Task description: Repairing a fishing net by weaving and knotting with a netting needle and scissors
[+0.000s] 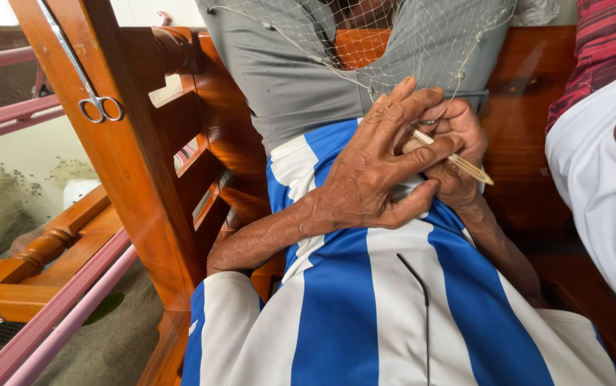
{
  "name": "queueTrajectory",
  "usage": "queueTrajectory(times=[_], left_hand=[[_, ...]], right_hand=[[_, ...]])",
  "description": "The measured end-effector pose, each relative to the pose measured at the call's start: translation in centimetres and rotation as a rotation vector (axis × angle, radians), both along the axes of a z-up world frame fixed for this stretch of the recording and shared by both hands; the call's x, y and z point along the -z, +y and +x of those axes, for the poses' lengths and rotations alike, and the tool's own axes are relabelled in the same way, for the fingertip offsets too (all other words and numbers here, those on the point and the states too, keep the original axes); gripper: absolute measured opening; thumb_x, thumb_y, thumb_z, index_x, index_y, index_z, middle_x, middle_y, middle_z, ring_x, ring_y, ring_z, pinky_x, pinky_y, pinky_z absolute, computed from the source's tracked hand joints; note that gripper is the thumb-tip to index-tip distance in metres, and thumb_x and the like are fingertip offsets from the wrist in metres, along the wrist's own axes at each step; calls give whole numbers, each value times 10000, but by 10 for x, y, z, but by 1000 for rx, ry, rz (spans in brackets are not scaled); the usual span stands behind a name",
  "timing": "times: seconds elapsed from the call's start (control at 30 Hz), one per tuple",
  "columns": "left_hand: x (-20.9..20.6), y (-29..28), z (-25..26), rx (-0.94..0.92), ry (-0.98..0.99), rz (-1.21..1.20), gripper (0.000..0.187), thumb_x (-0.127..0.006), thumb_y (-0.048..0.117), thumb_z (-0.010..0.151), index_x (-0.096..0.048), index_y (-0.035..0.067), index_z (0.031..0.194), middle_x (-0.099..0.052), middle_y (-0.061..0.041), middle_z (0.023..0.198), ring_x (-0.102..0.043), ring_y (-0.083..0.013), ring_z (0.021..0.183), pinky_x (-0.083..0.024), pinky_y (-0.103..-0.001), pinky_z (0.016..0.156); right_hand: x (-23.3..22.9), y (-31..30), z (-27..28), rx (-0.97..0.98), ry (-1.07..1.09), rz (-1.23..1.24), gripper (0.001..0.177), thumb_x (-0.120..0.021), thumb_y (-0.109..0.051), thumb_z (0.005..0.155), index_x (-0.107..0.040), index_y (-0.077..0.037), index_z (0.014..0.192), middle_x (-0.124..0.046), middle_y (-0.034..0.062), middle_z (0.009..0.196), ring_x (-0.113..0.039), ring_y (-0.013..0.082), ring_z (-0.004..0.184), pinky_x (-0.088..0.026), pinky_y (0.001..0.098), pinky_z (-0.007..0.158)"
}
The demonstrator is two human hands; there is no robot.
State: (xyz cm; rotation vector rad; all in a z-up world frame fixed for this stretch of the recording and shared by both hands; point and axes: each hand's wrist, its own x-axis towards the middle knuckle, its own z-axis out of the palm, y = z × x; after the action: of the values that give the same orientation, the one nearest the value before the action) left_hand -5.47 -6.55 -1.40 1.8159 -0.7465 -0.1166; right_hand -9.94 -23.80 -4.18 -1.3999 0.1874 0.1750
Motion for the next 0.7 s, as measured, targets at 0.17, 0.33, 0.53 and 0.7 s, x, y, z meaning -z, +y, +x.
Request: queueTrajectory(times=[0.17, 0.33, 0.53, 0.7], left_hand=[[-20, -4, -12, -61, 115, -2, 265, -652, 178, 1025, -788, 122, 1246, -429, -257, 1608, -385, -543, 1599, -306, -773, 1315], [-19, -8, -30, -132, 98, 97, 394, -439, 378, 1185, -802, 245, 1264, -347, -198, 1698, -243, -529, 1677, -167, -828, 1361], [-22, -23, -21, -29, -191, 0, 224, -763, 99, 1127, -773, 207, 1323, -611, -128, 1473, -604, -354, 1411, -383, -605, 1231], [-13, -77, -12, 97, -578, -115, 187, -635, 72, 1097, -631, 164, 1259, -653, -4, 1042, -580, -226, 795, -500, -389, 746]], right_hand=[[2, 4, -5, 102, 96, -74, 453, -771, -198, 969, -507, 15, 1270, -687, 179, 1056, -717, 185, 924, -600, 253, 800], [-4, 7, -2, 126, 133, 86, 398, -763, -117, 992, -499, -40, 1281, -734, 199, 1163, -762, 208, 983, -639, 281, 844], [2, 7, -3, 89, 105, 62, 358, -712, -94, 998, -499, -37, 1280, -723, 204, 1052, -741, 207, 895, -603, 247, 789], [9, 5, -4, 75, 74, 35, 316, -651, -67, 1004, -499, -33, 1279, -709, 209, 920, -715, 205, 790, -559, 206, 723]])
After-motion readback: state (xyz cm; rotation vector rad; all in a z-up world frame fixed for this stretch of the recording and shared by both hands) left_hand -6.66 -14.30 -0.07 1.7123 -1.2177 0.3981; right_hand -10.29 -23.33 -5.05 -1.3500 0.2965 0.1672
